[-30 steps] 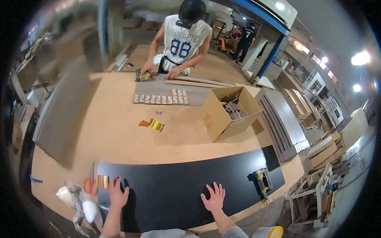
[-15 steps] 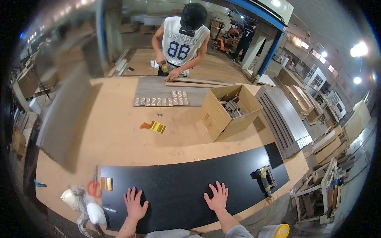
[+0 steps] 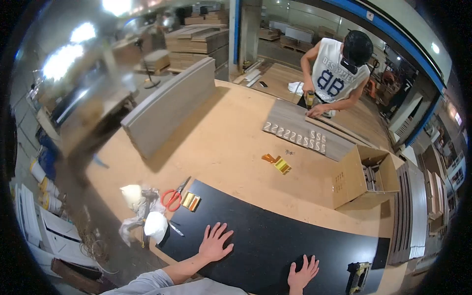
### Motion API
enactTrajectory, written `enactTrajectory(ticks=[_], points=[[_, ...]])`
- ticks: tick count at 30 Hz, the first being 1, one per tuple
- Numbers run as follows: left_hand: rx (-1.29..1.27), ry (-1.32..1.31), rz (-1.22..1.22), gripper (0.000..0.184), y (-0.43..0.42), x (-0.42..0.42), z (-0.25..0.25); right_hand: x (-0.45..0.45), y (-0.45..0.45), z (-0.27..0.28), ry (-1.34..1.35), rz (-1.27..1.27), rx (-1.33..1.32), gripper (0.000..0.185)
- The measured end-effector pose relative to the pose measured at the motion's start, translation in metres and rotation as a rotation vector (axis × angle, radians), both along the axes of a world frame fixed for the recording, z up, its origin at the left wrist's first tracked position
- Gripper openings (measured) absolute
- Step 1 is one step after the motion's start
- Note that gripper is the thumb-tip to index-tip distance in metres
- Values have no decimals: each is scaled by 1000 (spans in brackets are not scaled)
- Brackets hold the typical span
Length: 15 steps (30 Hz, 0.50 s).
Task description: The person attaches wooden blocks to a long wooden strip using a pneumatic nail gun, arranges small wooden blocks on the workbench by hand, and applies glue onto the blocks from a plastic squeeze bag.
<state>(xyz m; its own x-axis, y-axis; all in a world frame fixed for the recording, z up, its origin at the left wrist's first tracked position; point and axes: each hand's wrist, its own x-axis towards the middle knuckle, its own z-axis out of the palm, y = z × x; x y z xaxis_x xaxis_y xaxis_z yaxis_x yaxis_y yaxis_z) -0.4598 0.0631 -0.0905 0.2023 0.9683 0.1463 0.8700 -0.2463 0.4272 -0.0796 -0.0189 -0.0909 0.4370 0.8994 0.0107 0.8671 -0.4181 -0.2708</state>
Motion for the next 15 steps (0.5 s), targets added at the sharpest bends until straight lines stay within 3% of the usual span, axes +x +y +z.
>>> enactTrajectory(ticks=[11,15], points=[[-8,34,48,56,-1,6,-1,9,-6,-10,-6,46,58,62],[5,22,158,57,7,50,-8,12,-5,-14,-37,95,132,62]])
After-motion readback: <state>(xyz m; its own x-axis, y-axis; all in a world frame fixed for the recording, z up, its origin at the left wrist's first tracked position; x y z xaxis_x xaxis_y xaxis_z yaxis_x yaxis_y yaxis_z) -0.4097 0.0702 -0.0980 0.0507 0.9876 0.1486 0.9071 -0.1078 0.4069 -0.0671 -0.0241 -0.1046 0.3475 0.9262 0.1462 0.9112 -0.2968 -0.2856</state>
